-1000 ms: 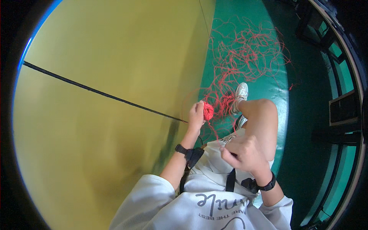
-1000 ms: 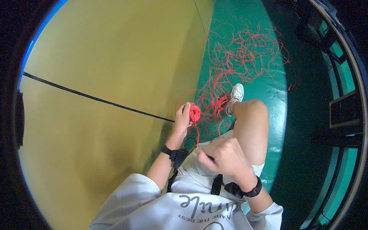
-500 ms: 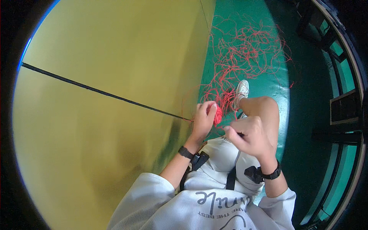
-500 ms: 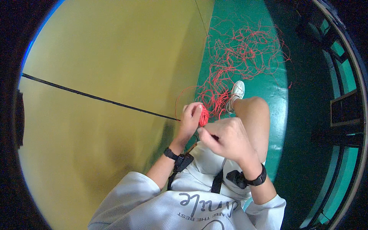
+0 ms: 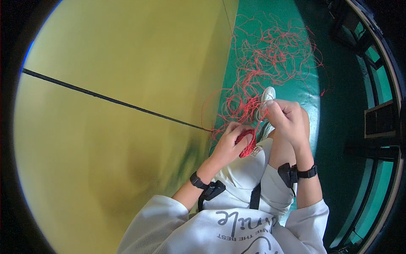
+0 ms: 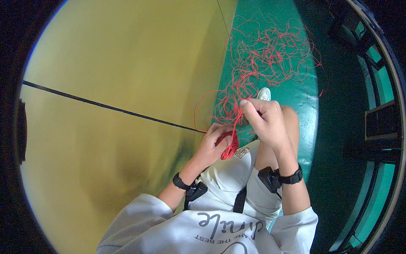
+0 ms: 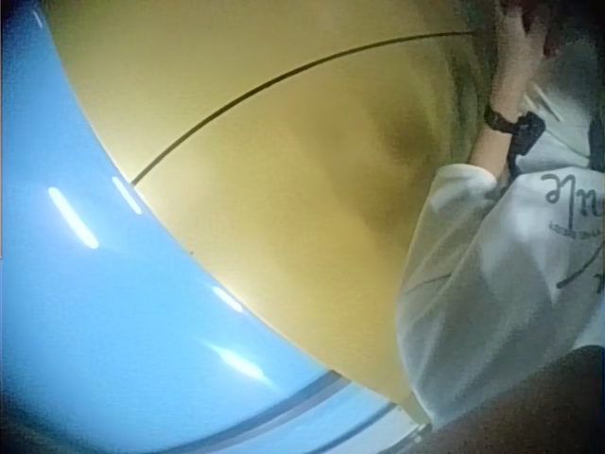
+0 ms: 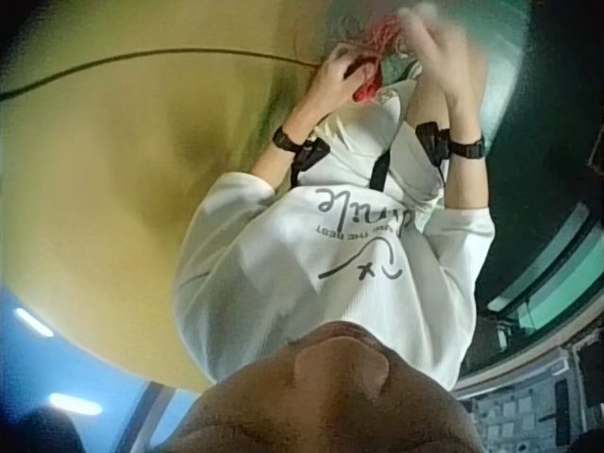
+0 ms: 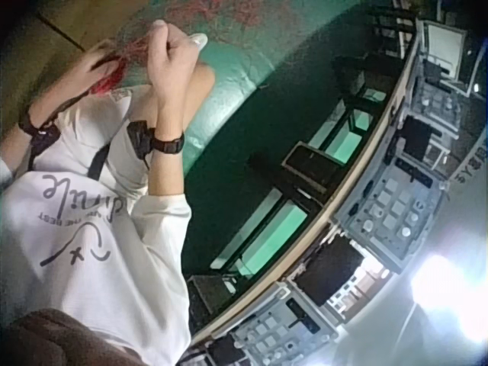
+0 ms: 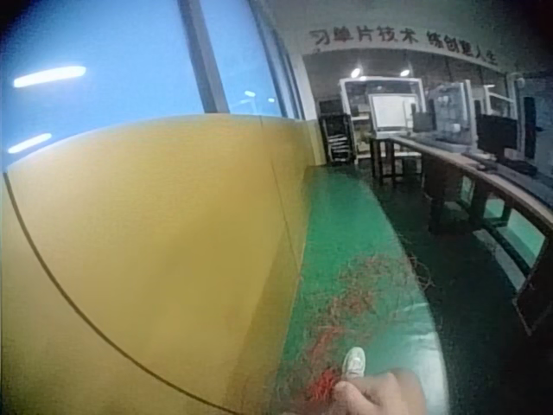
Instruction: The person winds a length of red wire into a coil by hand while seated.
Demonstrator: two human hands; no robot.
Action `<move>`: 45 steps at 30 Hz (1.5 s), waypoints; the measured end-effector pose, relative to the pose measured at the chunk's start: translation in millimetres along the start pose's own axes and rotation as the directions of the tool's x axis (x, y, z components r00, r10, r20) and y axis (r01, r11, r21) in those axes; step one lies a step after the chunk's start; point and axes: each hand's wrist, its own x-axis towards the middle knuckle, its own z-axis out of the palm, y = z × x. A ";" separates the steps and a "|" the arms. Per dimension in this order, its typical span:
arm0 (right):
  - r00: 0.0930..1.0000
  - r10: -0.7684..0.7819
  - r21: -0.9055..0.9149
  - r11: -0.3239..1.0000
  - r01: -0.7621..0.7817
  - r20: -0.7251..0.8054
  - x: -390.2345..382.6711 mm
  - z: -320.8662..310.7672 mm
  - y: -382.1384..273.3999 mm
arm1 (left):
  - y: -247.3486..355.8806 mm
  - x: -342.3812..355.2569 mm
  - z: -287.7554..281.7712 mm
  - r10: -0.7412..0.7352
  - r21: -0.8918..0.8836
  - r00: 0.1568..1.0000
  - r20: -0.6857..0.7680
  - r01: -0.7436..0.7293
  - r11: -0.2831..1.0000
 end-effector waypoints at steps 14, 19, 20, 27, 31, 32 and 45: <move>0.979 0.200 0.379 0.905 -0.194 0.022 -1.3 21.5 53.0 | 32.1 -5.9 -15.1 0.039 -0.369 0.995 0.092 -0.002 0.929; 0.980 0.200 0.438 0.880 -0.181 0.004 -8.4 38.7 56.4 | 35.1 -8.1 -10.6 -0.112 -0.572 0.991 0.074 0.134 0.809; 0.975 0.223 0.423 0.882 -0.205 0.009 -10.0 43.9 56.3 | 34.7 -6.3 -13.9 -0.098 -0.571 0.995 0.015 0.089 0.816; 0.968 0.246 0.534 0.813 -0.232 0.045 -26.1 88.7 48.5 | 51.7 17.5 -36.9 -0.133 -0.505 0.982 -0.131 0.049 0.862; 0.989 0.136 0.465 0.873 -0.148 0.059 -31.7 88.1 46.2 | 71.5 22.2 -61.8 -0.041 -0.430 0.948 -0.316 -0.105 0.897; 0.997 0.038 0.422 0.905 -0.063 0.070 -31.6 83.3 45.5 | 81.2 24.7 -72.0 -0.027 -0.438 0.952 -0.304 -0.115 0.892; 0.895 -0.423 0.065 0.898 0.435 -0.143 11.6 38.6 -33.6 | 190.4 29.2 -175.5 0.312 -0.271 0.517 -0.797 -0.768 0.580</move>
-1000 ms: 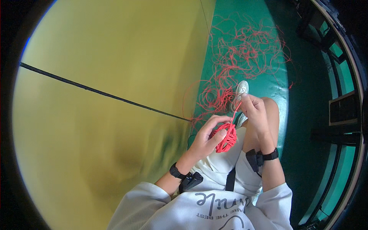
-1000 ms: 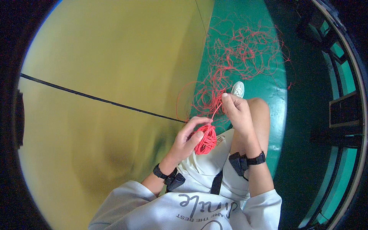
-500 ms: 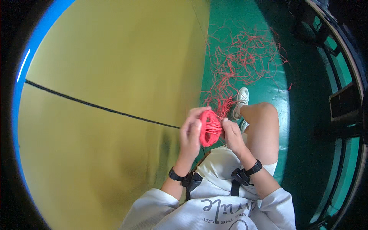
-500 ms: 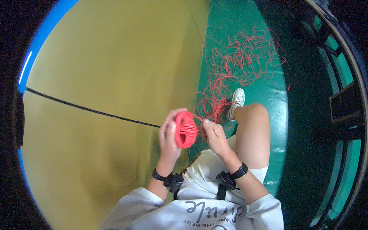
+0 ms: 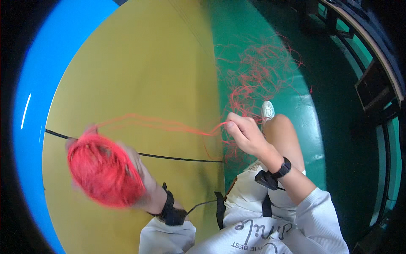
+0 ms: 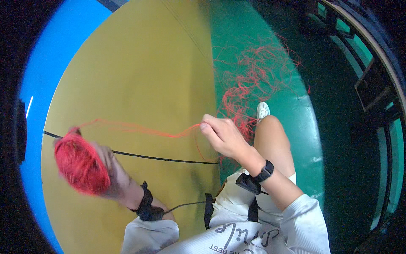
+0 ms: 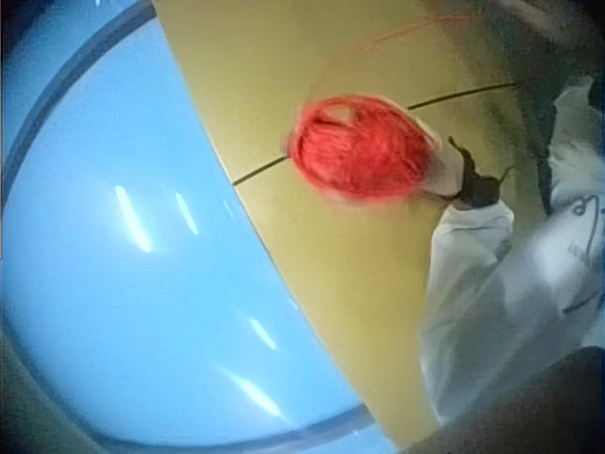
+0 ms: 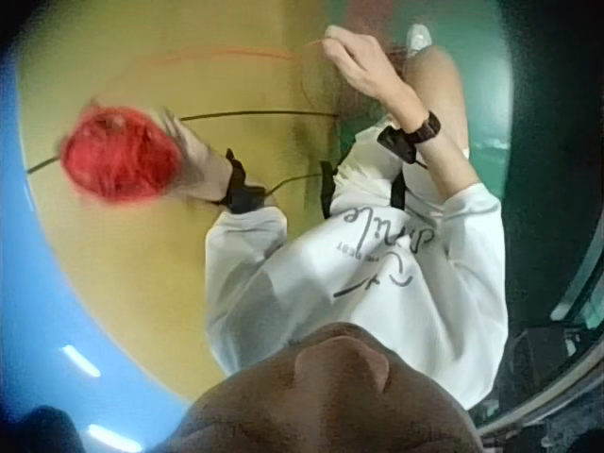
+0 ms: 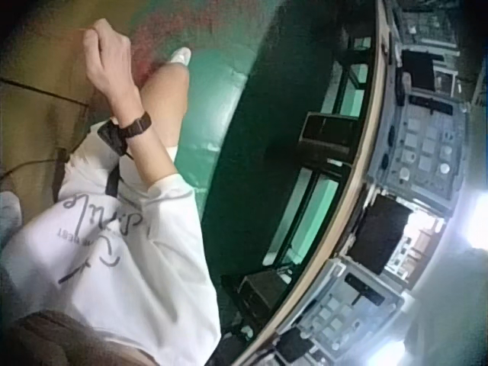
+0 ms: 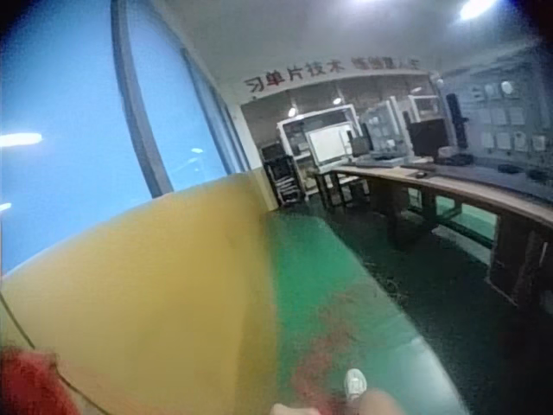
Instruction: The person winds a length of red wire into a coil by hand while seated.
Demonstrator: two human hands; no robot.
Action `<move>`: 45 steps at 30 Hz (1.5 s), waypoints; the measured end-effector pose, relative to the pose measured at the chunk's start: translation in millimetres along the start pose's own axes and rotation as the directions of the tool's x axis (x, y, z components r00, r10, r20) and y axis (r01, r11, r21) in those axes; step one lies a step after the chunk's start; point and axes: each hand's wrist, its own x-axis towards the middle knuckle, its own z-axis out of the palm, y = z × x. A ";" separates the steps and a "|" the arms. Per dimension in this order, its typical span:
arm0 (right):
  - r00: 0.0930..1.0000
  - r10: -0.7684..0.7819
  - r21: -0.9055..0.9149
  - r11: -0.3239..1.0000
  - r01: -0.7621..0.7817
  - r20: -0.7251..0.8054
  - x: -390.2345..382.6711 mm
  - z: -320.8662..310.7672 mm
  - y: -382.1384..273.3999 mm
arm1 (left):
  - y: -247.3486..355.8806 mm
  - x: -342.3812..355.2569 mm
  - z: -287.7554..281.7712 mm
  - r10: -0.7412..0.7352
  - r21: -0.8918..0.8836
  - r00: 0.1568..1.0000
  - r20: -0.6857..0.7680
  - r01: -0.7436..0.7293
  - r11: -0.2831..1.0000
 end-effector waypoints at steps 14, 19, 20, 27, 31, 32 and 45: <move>0.954 0.181 0.011 0.982 -0.189 0.239 -47.6 -7.6 -17.8 | -15.9 32.0 -3.5 -0.311 -0.466 0.950 -0.025 0.264 0.844; 0.910 0.259 -0.198 0.959 -0.203 0.323 -103.6 16.8 -25.5 | -86.1 -12.0 7.4 -0.334 0.296 0.925 -0.183 0.376 0.878; 0.909 0.270 -0.213 0.954 -0.209 0.319 -107.4 19.6 -30.9 | -99.7 -13.5 2.1 -0.287 0.353 0.926 -0.246 0.362 0.863; 0.908 0.283 -0.311 0.932 -0.185 0.309 -125.2 15.4 -45.4 | -123.2 -36.7 -16.1 -0.534 0.428 0.815 -0.225 0.575 0.697; 0.911 0.292 -0.320 0.927 -0.196 0.290 -129.1 4.7 -56.4 | -146.0 -52.7 -29.9 -0.565 0.450 0.804 -0.187 0.581 0.678; 0.909 0.300 -0.317 0.926 -0.204 0.290 -128.4 1.4 -64.9 | -157.3 -58.4 -33.3 -0.572 0.441 0.798 -0.187 0.589 0.677; 0.955 0.118 -0.368 0.930 -0.010 0.272 -71.3 -41.3 -91.8 | -172.0 -123.5 -52.1 -0.580 0.827 0.799 0.162 0.211 0.522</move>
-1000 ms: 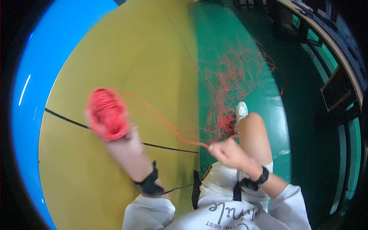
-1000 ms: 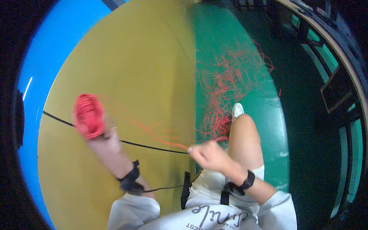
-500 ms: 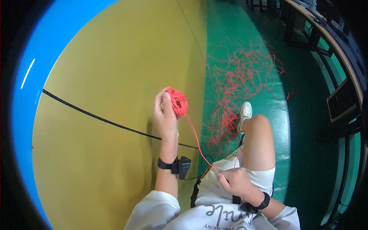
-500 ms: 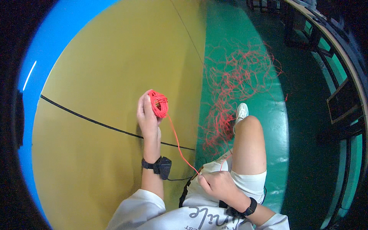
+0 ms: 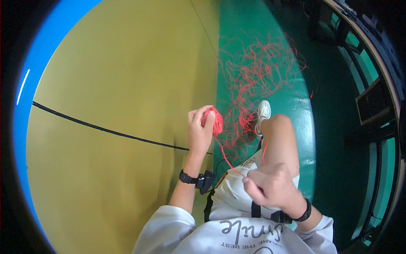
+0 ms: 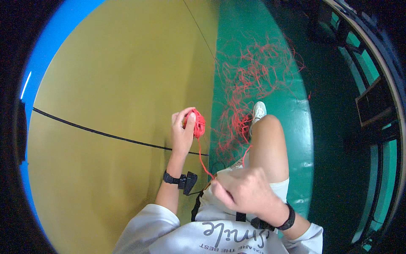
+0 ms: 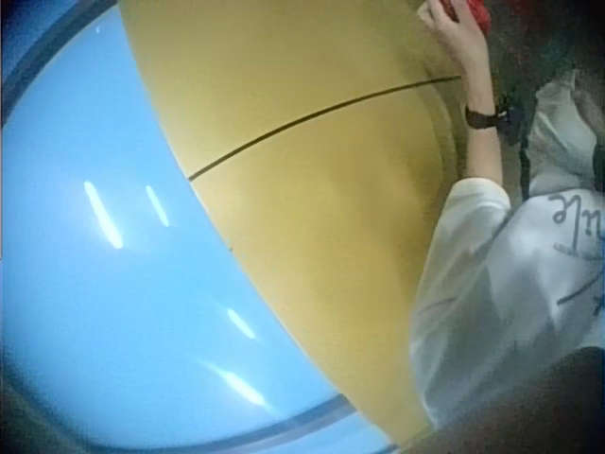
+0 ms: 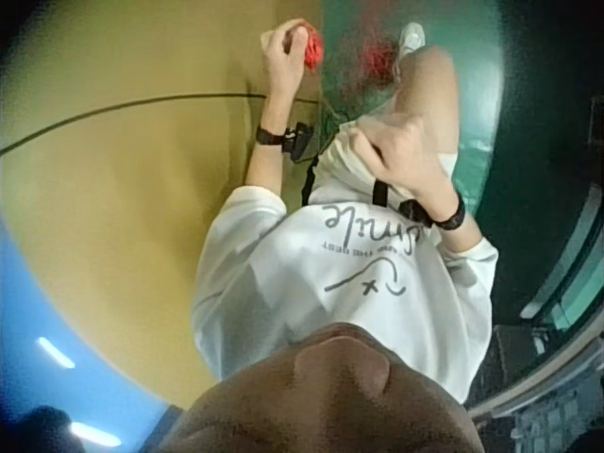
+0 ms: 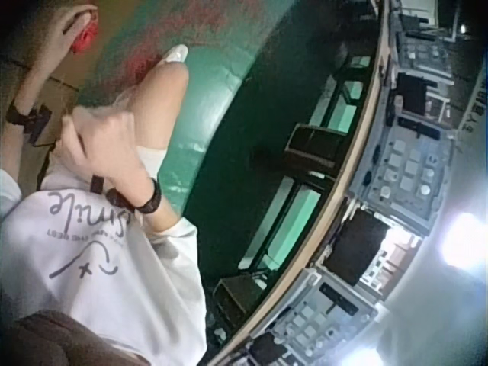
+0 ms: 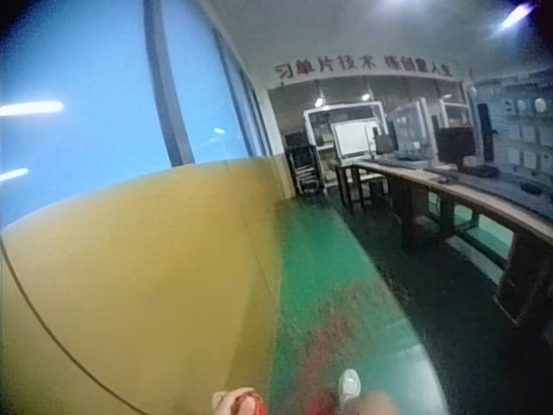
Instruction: The person winds a length of red wire into a coil by hand while seated.
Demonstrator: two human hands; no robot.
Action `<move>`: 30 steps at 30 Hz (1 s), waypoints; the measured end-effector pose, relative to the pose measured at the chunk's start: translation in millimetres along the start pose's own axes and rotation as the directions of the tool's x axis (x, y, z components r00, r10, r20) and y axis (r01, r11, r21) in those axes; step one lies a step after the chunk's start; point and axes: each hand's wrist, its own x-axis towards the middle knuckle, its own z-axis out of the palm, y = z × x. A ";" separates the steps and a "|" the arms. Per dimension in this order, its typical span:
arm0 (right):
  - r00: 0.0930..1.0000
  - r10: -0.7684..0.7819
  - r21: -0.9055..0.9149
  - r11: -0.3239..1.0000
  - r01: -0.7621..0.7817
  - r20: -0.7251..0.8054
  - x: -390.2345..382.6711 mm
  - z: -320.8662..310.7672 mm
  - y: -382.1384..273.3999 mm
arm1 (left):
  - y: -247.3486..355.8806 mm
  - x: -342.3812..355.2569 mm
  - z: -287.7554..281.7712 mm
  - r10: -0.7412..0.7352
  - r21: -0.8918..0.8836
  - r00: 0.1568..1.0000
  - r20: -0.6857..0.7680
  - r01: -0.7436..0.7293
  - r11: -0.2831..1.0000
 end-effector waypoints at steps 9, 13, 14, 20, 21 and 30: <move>0.988 -0.065 -0.146 0.988 0.044 -0.141 44.0 -33.4 41.1 | 19.5 -55.4 -7.3 0.085 -0.113 0.885 0.457 -0.037 0.993; 0.958 0.087 0.017 0.996 -0.086 -0.271 46.4 -20.8 69.1 | 36.0 -70.7 -16.1 0.070 -0.259 0.836 0.545 0.088 0.962; 0.960 0.138 0.011 0.990 -0.140 -0.244 46.8 -20.7 70.8 | 33.6 -73.5 -16.5 0.115 -0.295 0.826 0.551 0.063 0.954; 0.949 0.261 0.070 0.965 -0.253 -0.179 51.0 -8.4 84.2 | 47.9 -79.2 -23.6 0.131 -0.450 0.814 0.567 0.172 0.876; 0.947 0.272 0.104 0.961 -0.257 -0.172 51.5 -6.4 86.2 | 49.5 -79.0 -24.5 0.139 -0.490 0.828 0.543 0.178 0.853; 0.936 0.333 0.284 0.914 -0.290 -0.116 55.1 2.6 83.8 | 55.1 -78.3 -19.0 0.158 -0.582 0.762 0.628 0.326 0.745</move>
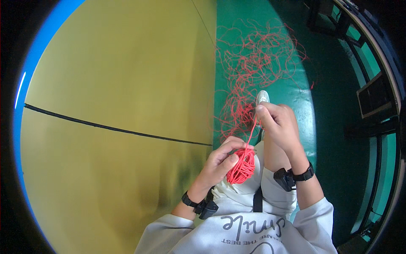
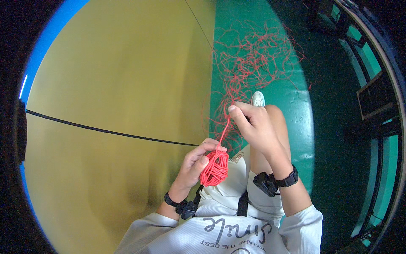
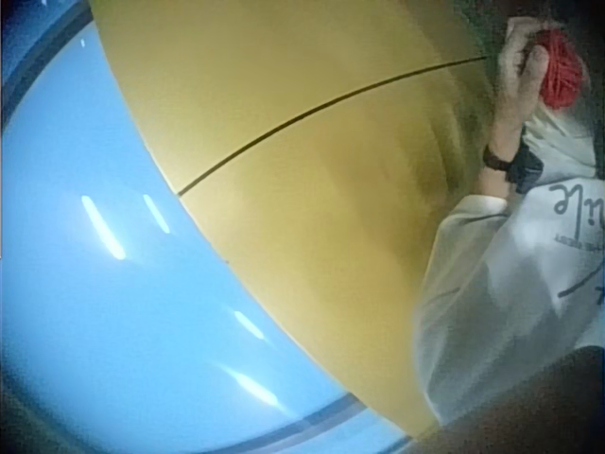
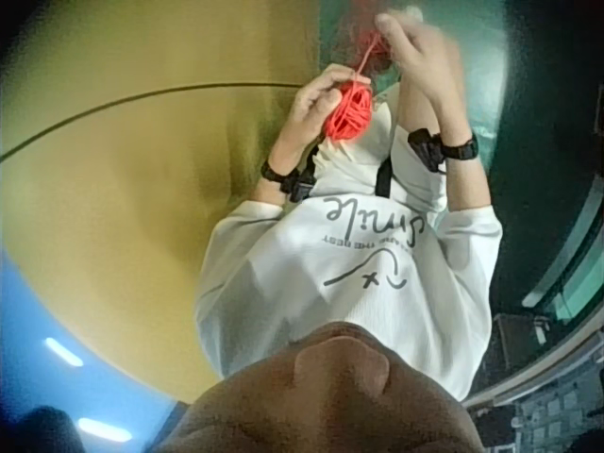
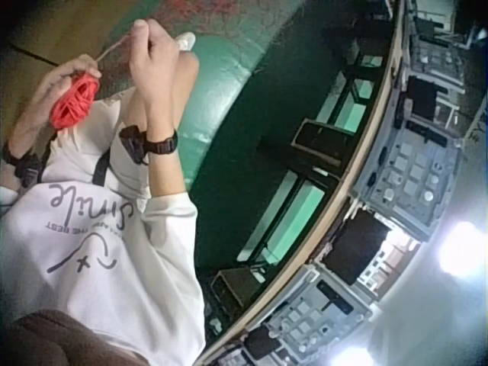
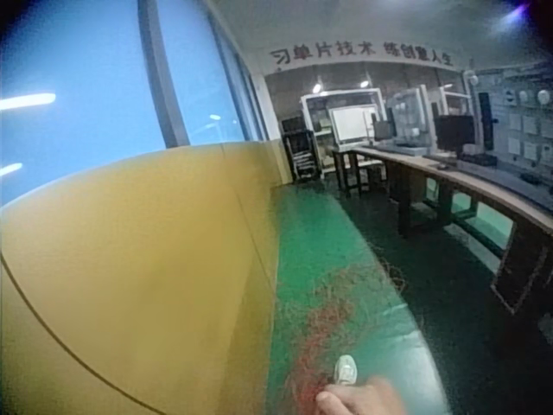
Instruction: The person winds a length of red wire into a coil by hand while seated.
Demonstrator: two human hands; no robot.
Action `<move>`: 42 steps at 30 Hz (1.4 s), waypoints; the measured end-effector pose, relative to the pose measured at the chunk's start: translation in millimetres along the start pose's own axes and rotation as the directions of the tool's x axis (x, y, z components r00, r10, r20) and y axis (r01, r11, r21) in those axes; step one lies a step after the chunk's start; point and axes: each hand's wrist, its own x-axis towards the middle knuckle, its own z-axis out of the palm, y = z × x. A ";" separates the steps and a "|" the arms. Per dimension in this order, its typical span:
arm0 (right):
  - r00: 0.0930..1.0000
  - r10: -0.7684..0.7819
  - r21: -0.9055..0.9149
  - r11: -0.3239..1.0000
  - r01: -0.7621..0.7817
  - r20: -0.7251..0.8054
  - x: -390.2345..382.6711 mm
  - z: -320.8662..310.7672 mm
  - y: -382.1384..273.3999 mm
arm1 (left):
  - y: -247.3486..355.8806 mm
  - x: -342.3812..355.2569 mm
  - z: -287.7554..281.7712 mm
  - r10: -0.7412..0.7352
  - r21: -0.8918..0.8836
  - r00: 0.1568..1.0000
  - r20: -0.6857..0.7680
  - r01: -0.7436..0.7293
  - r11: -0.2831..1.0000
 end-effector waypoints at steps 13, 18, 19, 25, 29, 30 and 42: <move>0.988 0.150 0.324 0.934 -0.154 0.038 -7.5 36.3 42.5 | 2.0 1.7 8.9 -0.101 -0.200 0.992 -0.071 0.085 0.976; 0.913 0.347 0.438 0.801 -0.408 0.217 -24.0 54.2 51.3 | -9.2 4.9 7.4 -0.020 -0.177 0.969 -0.246 -0.024 0.984; 0.854 0.405 0.472 0.713 -0.518 0.326 -27.3 57.1 49.4 | -9.2 8.3 5.6 0.014 -0.077 0.968 -0.251 -0.035 0.996; 0.794 0.388 0.536 0.590 -0.604 0.468 -45.0 71.0 34.5 | -11.8 13.4 1.2 0.031 -0.035 0.941 -0.338 -0.046 0.998; 0.785 0.385 0.627 0.473 -0.619 0.485 -55.4 87.0 32.2 | -16.7 19.1 2.6 0.058 -0.011 0.866 -0.497 -0.073 0.997; 0.794 0.381 0.530 0.596 -0.603 0.475 -58.0 87.0 35.2 | -16.9 22.1 2.6 0.065 -0.003 0.836 -0.545 -0.079 0.997; 0.961 -0.073 -0.157 0.981 0.117 0.265 -87.5 115.8 35.8 | 53.2 63.7 -54.4 0.147 0.037 0.330 -0.933 -0.318 0.947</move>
